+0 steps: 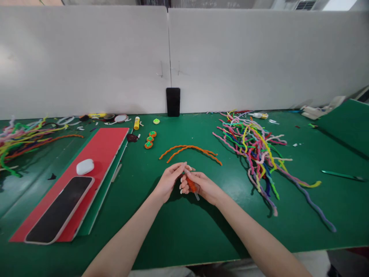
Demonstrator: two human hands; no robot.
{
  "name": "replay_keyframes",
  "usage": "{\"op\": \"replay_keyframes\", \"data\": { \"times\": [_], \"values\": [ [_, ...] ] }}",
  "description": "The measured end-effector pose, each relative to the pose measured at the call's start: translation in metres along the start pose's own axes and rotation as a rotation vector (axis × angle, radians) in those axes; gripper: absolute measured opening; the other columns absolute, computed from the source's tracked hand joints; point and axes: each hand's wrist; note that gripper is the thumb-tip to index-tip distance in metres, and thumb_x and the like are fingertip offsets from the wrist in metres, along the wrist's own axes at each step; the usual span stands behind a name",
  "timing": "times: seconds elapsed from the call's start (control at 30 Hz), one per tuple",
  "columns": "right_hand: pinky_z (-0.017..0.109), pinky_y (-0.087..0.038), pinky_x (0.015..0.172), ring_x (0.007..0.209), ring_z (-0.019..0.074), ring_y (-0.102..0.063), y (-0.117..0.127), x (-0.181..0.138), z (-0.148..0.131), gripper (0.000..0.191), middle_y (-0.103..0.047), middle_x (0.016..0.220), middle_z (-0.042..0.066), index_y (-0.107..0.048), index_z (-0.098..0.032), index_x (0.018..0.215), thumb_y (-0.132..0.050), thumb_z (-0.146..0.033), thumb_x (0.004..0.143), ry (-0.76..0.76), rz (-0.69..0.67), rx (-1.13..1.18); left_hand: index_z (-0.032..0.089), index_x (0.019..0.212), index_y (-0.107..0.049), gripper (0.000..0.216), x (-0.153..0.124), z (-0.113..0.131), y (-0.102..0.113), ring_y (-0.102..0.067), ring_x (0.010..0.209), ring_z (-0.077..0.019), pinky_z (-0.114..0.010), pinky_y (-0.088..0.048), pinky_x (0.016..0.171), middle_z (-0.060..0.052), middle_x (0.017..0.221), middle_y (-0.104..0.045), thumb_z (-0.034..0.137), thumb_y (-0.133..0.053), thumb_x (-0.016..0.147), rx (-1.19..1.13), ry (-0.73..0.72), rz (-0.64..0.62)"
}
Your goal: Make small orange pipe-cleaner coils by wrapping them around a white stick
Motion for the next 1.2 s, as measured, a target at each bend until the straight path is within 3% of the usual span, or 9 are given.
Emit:
{"op": "replay_keyframes", "data": {
  "times": [0.1, 0.23, 0.7, 1.1, 1.2],
  "values": [
    [0.021, -0.046, 0.056, 0.054, 0.0101, -0.061, 0.001, 0.000, 0.001, 0.029, -0.064, 0.065, 0.004, -0.059, -0.010, 0.077, -0.055, -0.039, 0.080, -0.008, -0.007, -0.011, 0.015, 0.081, -0.063, 0.024, 0.002, 0.000, 0.003, -0.057, 0.065, -0.0123, -0.024, -0.048, 0.061, -0.004, 0.073, -0.061, 0.037, -0.056, 0.077, 0.086, -0.091, 0.072],
    [0.022, -0.045, 0.054, 0.051, 0.0096, -0.059, -0.001, -0.001, 0.000, 0.030, -0.062, 0.061, 0.002, -0.058, -0.011, 0.075, -0.056, -0.040, 0.079, -0.005, 0.010, -0.031, 0.016, 0.080, -0.065, 0.021, 0.003, 0.001, 0.006, -0.057, 0.088, -0.0175, -0.027, -0.043, 0.078, -0.007, 0.092, -0.064, 0.035, -0.056, 0.077, 0.144, -0.162, 0.111],
    [0.023, -0.045, 0.055, 0.053, 0.0120, -0.061, -0.005, -0.002, -0.001, 0.037, -0.059, 0.056, 0.000, -0.055, -0.012, 0.074, -0.057, -0.048, 0.075, -0.047, -0.002, -0.063, 0.016, 0.080, -0.065, 0.020, 0.008, 0.002, 0.016, -0.055, 0.091, -0.0184, -0.026, -0.038, 0.076, -0.006, 0.089, -0.065, 0.035, -0.058, 0.075, 0.121, -0.282, 0.275],
    [0.018, -0.046, 0.046, 0.058, 0.0108, -0.061, -0.002, -0.003, -0.001, 0.033, -0.058, 0.068, 0.002, -0.056, -0.013, 0.085, -0.054, -0.045, 0.079, -0.115, -0.075, -0.050, 0.015, 0.080, -0.064, 0.020, 0.003, 0.011, 0.015, -0.056, 0.089, -0.0195, -0.027, -0.040, 0.075, -0.007, 0.088, -0.065, 0.034, -0.058, 0.075, 0.183, -0.302, 0.196],
    [0.018, -0.046, 0.046, 0.057, 0.0104, -0.060, -0.002, -0.003, -0.001, 0.032, -0.058, 0.067, 0.001, -0.055, -0.013, 0.084, -0.053, -0.044, 0.080, -0.102, -0.093, -0.042, 0.016, 0.080, -0.065, 0.020, 0.003, 0.011, 0.016, -0.055, 0.087, -0.0183, -0.026, -0.040, 0.074, -0.006, 0.088, -0.065, 0.034, -0.057, 0.075, 0.207, -0.324, 0.228]
  ]
}}
Point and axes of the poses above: each hand's wrist, its own x-axis towards the middle knuckle, its own y-axis out of the back of the hand, z = x × y
